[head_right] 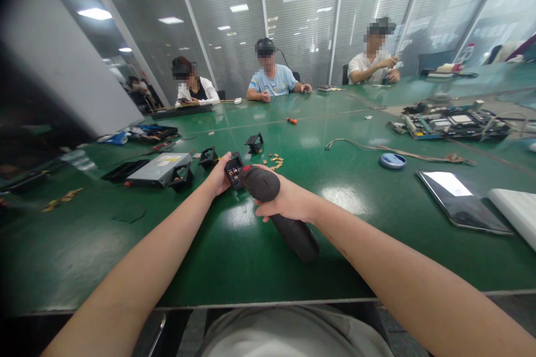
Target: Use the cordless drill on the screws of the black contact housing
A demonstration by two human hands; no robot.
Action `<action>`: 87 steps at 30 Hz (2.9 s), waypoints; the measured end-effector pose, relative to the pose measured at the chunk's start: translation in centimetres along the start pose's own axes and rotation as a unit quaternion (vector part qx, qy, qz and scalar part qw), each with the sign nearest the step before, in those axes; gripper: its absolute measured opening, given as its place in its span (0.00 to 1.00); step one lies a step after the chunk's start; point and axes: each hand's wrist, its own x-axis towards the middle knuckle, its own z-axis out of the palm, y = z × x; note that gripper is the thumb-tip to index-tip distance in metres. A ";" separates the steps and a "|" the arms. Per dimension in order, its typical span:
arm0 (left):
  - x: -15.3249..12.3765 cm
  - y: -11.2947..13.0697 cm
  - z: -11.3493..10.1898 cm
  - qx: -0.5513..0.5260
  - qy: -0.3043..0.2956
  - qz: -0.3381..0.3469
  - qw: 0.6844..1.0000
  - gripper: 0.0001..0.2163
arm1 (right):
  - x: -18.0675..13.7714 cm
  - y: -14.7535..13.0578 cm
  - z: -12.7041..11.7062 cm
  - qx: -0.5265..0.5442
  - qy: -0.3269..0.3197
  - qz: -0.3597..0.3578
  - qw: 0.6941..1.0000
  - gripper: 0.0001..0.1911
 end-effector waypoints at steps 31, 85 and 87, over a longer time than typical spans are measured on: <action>-0.4 0.1 0.5 0.005 0.013 0.012 1.000 0.18 | 0.2 0.2 -0.3 -0.006 -0.004 -0.006 1.000 0.51; -0.5 0.3 0.3 0.034 -0.006 0.004 0.999 0.22 | 0.0 0.1 -0.1 -0.007 -0.002 -0.003 1.000 0.55; -0.5 0.3 0.3 0.033 -0.008 0.005 0.999 0.22 | 0.0 0.0 -0.1 -0.008 -0.004 0.000 1.000 0.55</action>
